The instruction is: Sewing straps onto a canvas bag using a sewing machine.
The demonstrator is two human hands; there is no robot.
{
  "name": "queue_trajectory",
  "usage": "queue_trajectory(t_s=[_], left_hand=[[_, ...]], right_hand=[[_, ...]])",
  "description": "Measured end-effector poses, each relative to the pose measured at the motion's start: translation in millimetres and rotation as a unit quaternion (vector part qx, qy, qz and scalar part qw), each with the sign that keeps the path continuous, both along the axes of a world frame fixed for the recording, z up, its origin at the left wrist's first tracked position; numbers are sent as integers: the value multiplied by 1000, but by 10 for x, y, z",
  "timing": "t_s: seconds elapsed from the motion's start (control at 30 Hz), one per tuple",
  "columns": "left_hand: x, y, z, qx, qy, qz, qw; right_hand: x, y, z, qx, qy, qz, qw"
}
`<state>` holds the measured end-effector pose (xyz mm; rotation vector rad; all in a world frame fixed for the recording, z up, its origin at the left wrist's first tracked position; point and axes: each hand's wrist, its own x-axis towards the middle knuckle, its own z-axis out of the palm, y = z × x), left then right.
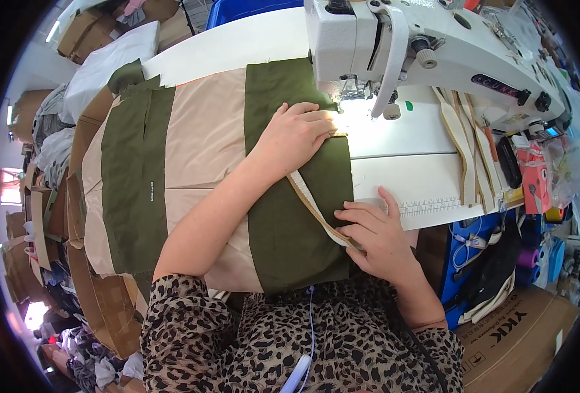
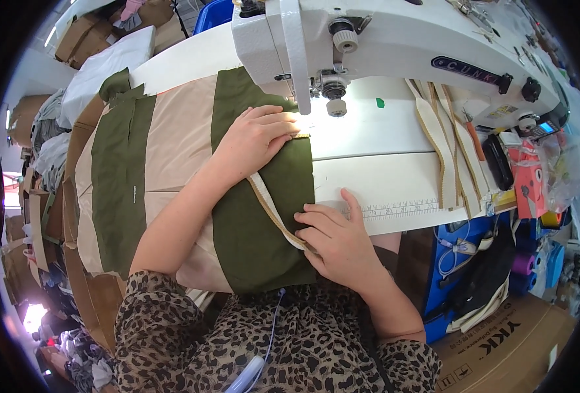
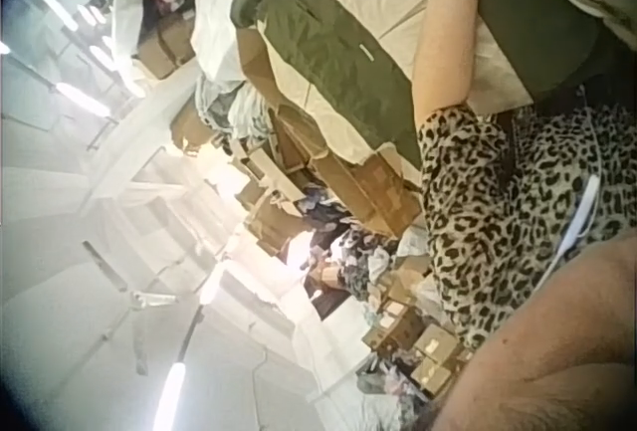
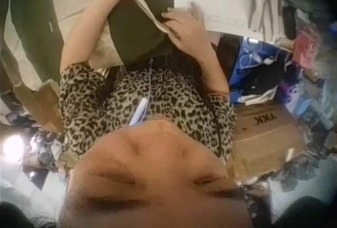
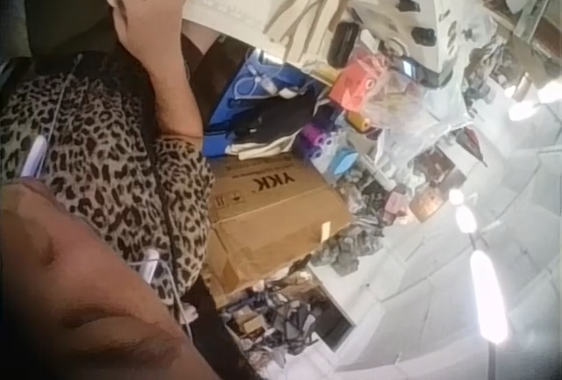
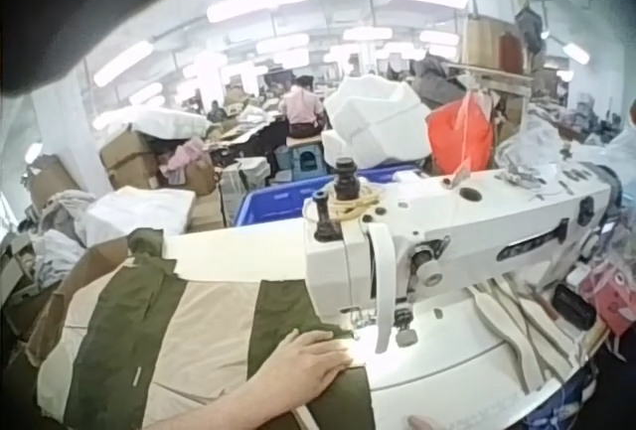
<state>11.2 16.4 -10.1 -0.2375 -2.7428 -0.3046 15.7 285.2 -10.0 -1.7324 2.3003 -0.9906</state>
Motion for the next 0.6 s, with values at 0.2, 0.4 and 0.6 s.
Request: queue_trajectory(t_s=[0.2,0.4,0.6], left_hand=[[-76,-36,7,34,-5,-2,999],[-109,-104,-11,22,-4,-8,1000],[-164,-90,-18,20,-4,-12,1000]], right_hand=[[-57,-32,43,4,-32,-14,999],[-60,-98,19,-8,-52,-28,998],[-66,-79,-11,-14,-48,-42,998]])
